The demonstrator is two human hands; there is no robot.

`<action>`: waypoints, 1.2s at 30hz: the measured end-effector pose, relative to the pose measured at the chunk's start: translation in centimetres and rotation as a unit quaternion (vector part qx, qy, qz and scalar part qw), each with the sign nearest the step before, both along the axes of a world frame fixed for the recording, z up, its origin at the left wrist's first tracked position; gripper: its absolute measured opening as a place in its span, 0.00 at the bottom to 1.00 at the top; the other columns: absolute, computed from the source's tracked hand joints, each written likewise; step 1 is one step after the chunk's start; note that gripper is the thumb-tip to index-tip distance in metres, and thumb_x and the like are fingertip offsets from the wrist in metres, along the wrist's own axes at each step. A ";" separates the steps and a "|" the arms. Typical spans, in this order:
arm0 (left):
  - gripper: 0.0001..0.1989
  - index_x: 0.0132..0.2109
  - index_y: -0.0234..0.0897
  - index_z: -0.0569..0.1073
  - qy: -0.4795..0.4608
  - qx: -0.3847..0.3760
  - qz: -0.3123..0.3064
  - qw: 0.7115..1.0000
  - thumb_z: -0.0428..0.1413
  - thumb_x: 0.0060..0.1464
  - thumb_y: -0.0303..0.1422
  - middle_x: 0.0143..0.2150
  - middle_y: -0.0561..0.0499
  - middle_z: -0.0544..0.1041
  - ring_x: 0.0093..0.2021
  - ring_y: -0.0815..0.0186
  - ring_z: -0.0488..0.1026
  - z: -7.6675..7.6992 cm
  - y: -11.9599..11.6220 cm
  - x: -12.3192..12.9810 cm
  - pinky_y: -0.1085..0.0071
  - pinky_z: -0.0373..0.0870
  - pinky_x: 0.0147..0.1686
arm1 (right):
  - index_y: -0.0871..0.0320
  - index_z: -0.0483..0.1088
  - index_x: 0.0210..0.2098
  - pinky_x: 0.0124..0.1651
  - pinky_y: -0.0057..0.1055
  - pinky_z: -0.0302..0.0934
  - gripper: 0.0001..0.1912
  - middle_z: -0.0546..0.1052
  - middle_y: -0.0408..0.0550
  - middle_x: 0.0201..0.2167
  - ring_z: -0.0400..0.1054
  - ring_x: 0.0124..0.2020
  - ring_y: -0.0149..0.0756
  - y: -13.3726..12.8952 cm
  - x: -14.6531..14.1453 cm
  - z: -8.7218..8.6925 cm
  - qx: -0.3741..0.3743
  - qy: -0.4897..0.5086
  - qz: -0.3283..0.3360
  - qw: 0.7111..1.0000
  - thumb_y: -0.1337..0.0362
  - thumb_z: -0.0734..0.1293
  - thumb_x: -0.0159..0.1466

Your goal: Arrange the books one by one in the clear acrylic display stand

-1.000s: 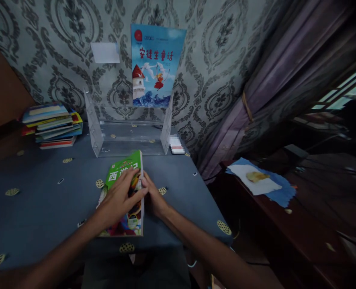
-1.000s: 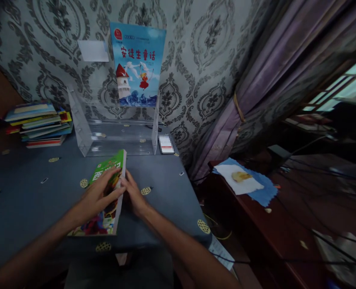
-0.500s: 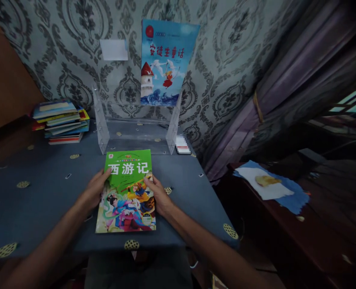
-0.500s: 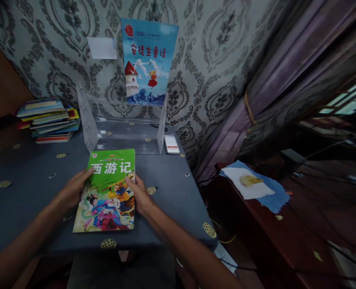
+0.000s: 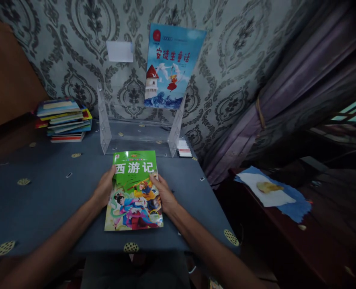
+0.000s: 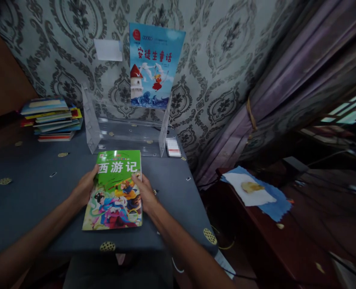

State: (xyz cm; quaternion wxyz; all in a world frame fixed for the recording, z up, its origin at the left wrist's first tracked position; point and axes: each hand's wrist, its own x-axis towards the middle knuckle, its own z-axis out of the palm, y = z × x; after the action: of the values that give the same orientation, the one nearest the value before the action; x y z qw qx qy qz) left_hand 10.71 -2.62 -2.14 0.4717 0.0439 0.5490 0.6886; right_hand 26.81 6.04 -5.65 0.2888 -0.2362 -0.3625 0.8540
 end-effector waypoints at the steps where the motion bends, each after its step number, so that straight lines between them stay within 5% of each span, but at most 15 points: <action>1: 0.11 0.48 0.34 0.76 0.013 0.008 0.002 1.000 0.56 0.62 0.34 0.38 0.44 0.84 0.38 0.56 0.83 0.0 0.0 -0.1 0.64 0.82 0.38 | 0.54 0.71 0.41 0.43 0.40 0.73 0.26 0.83 0.44 0.33 0.79 0.40 0.46 0.2 0.1 0.0 0.009 -0.008 -0.011 1.000 0.50 0.79 0.49; 11: 0.32 0.48 0.35 0.71 0.075 0.056 -0.092 0.991 0.72 0.33 0.27 0.39 0.45 0.84 0.35 0.54 0.83 -0.4 -0.5 -0.2 0.63 0.82 0.37 | 0.53 0.73 0.42 0.43 0.38 0.72 0.25 0.83 0.43 0.35 0.79 0.40 0.45 0.4 0.3 -0.1 0.041 -0.038 -0.051 0.997 0.54 0.80 0.47; 29: 0.19 0.47 0.34 0.75 0.044 0.062 -0.094 0.993 0.66 0.47 0.29 0.44 0.43 0.84 0.38 0.56 0.83 -1.6 -0.3 -1.3 0.67 0.82 0.37 | 0.54 0.70 0.30 0.33 0.33 0.70 0.21 0.80 0.42 0.26 0.77 0.34 0.43 5.5 -1.5 -0.8 0.081 -0.051 -0.114 0.989 0.52 0.79 0.44; 36: 0.24 0.49 0.36 0.77 0.096 -0.022 -0.187 0.977 0.70 0.43 0.34 0.37 0.44 0.84 0.32 0.56 0.82 0.0 0.7 -4.7 0.68 0.80 0.29 | 0.55 0.71 0.35 0.25 0.26 0.66 0.22 0.78 0.38 0.24 0.72 0.22 0.32 5.9 0.0 -0.2 0.120 -0.065 -0.023 0.990 0.54 0.79 0.46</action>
State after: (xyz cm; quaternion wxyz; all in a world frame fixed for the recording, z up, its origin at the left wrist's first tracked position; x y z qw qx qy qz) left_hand 6.02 -1.89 -2.10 0.5379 0.2012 0.5886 0.5689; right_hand 26.83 11.95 -5.82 0.3105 -0.2635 -0.4750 0.7801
